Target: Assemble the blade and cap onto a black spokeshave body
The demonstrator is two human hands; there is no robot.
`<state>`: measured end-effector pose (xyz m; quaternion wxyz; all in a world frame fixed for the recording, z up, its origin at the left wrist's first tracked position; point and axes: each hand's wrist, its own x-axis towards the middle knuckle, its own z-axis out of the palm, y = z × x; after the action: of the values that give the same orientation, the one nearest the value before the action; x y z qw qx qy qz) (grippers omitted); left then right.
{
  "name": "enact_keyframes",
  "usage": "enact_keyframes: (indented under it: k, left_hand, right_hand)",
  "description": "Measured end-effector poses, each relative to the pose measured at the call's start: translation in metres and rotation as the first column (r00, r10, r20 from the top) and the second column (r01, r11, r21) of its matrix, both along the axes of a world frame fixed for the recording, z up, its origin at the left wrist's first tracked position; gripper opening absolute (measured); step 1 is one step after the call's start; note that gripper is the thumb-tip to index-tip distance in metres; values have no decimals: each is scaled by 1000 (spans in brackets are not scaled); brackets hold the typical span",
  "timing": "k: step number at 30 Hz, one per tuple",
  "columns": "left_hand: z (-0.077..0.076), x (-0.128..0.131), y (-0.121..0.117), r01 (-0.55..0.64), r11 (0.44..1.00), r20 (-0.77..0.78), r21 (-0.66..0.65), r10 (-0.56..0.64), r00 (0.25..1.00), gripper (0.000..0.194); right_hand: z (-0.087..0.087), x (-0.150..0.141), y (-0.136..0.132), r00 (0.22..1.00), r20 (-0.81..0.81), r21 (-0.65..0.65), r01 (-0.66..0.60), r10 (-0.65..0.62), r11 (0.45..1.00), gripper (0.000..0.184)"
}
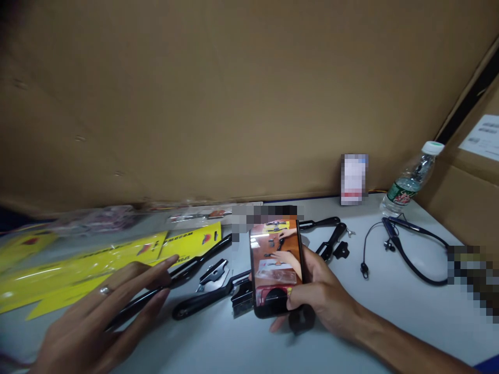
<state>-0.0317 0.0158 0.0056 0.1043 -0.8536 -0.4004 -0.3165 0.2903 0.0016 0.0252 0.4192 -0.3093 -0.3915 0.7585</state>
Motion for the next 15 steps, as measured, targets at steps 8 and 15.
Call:
enact_keyframes:
  k: [8,15]
  left_hand:
    - [-1,-1,0,-11,1000,-9,-2,11,1000,44]
    - [-1,-2,0,-9,1000,-21,-11,9,1000,43]
  right_hand:
    - [2,0,-1,1000,11,-61,-4,4,998,64]
    - [1,-1,-1,1000,-12,-13,6,-6,1000,65]
